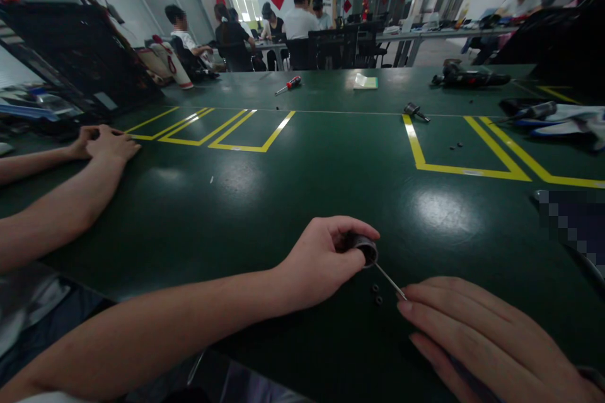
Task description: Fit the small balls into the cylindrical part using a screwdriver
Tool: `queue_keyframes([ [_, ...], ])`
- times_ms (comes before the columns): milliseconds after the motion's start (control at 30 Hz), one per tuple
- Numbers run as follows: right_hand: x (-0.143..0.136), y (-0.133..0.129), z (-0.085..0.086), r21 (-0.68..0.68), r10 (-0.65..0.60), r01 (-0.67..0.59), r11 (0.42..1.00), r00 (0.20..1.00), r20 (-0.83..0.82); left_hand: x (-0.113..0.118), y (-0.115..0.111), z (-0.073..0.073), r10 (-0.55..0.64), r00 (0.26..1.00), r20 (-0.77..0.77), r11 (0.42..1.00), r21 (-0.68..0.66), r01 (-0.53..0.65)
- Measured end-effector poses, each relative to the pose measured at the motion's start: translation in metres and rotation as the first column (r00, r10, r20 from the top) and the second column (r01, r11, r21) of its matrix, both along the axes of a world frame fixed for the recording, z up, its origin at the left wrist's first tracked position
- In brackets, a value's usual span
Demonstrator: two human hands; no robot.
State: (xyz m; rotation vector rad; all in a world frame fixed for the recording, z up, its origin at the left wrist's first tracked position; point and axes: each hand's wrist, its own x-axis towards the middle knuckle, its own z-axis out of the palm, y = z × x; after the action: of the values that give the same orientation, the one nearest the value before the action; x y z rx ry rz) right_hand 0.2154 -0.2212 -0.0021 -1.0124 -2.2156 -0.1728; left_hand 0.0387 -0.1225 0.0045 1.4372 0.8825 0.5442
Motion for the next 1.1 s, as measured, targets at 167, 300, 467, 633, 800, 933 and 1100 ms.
queue_keyframes([
  [167,0.007,-0.003,0.000,-0.150,-0.047,0.016,0.989,0.977,-0.210,-0.002,0.004,-0.004,-0.022,1.000,0.012,1.000,0.006,0.022],
  [300,0.014,0.005,-0.003,-0.519,-0.306,-0.013,0.855,0.795,-0.524,-0.002,0.006,-0.001,0.016,0.998,0.060,0.998,-0.058,-0.013],
  [467,0.012,0.019,-0.004,-0.716,-0.501,-0.196,0.670,0.592,-0.631,0.001,0.005,0.006,0.092,0.988,0.124,0.983,-0.170,-0.071],
  [633,0.016,0.017,-0.010,-0.747,-0.457,-0.137,0.650,0.715,-0.529,0.000,0.005,0.006,0.129,0.978,0.165,0.972,-0.218,-0.092],
  [800,0.012,0.008,-0.004,-0.585,-0.335,0.069,0.808,0.870,-0.361,0.000,0.005,0.007,0.131,0.977,0.169,0.971,-0.219,-0.093],
  [933,0.007,0.002,0.000,-0.355,-0.078,0.011,0.935,0.981,-0.176,0.001,0.004,0.007,0.131,0.977,0.171,0.972,-0.216,-0.092],
  [1100,0.007,0.002,0.001,-0.122,-0.006,-0.013,0.992,0.989,-0.149,0.000,0.006,0.004,0.130,0.976,0.173,0.976,-0.196,-0.095],
])
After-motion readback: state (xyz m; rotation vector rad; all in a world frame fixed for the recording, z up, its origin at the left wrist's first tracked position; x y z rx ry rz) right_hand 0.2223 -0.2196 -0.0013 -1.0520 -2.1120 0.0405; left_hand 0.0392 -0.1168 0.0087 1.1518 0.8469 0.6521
